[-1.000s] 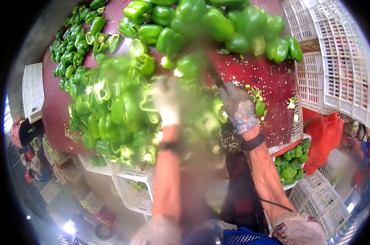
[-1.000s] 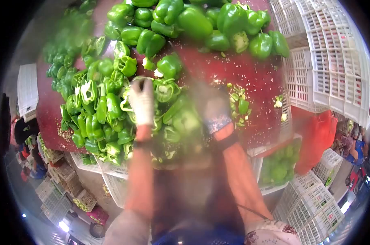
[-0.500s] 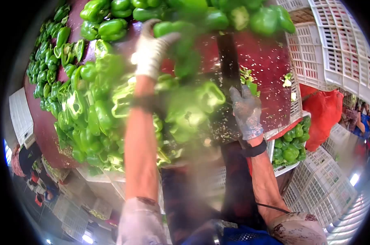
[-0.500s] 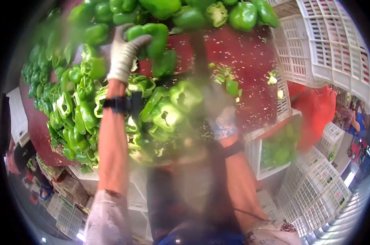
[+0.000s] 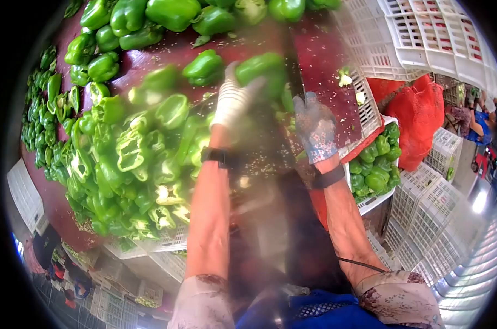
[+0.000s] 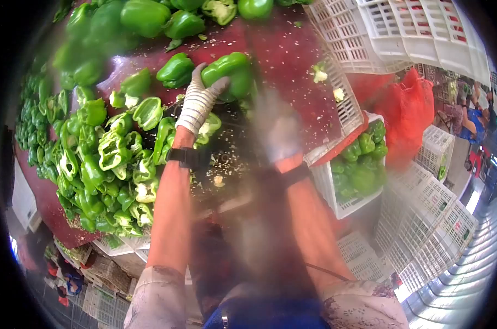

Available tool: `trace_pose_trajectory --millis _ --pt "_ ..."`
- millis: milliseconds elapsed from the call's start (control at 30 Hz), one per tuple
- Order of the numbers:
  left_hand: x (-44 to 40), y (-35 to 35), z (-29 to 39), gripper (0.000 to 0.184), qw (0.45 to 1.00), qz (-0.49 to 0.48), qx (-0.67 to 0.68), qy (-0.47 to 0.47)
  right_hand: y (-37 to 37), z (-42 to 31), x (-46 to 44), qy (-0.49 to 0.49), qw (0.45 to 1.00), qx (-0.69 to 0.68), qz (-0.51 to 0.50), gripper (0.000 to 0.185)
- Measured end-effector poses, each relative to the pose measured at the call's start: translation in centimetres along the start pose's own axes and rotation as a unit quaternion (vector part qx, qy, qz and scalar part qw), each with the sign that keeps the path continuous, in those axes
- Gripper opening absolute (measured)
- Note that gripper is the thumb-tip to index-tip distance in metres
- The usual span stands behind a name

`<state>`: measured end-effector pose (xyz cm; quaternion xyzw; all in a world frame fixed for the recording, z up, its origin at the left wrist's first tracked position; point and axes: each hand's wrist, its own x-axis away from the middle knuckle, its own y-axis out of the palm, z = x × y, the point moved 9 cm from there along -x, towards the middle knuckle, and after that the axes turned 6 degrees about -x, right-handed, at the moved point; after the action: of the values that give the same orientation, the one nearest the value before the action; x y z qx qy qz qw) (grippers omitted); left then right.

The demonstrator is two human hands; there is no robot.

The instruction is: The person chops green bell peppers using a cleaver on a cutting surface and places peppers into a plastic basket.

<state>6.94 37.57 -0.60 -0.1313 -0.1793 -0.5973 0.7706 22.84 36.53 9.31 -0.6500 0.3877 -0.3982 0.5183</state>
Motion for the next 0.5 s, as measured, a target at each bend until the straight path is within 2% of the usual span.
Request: trace_pose_trajectory --millis 33,67,233,300,367,400,500 --pt "-0.8 0.5 -0.9 0.073 0.999 -0.019 -0.05 0.005 -0.3 0.9 0.1 -0.008 1.0 0.002 0.01 0.016" --pt "-1.6 0.4 -2.5 0.071 0.999 -0.019 -0.042 0.012 -0.7 1.3 0.1 -0.022 1.0 -0.002 0.016 0.016" --pt "-2.1 -1.1 -3.2 0.071 0.986 -0.004 -0.166 -0.003 -5.9 0.5 -1.0 -0.052 0.996 -0.055 0.045 0.015" --pt "-1.4 -1.8 -3.6 0.073 0.982 0.002 -0.186 -0.02 -4.1 0.2 -0.8 0.027 0.996 -0.088 0.007 0.011" --pt "-1.2 -1.7 -3.3 0.07 0.979 0.004 -0.205 -0.014 -0.2 -0.1 -0.7 0.023 0.996 -0.084 -0.004 0.009" --pt "-1.3 -1.2 -3.1 0.067 0.977 0.005 -0.213 -0.004 4.1 0.3 -1.1 -0.02 0.998 -0.064 0.007 0.008" --pt "-1.2 0.3 -2.8 0.063 0.973 0.022 -0.227 0.015 6.9 1.2 -1.1 -0.099 0.991 -0.064 0.056 0.009"
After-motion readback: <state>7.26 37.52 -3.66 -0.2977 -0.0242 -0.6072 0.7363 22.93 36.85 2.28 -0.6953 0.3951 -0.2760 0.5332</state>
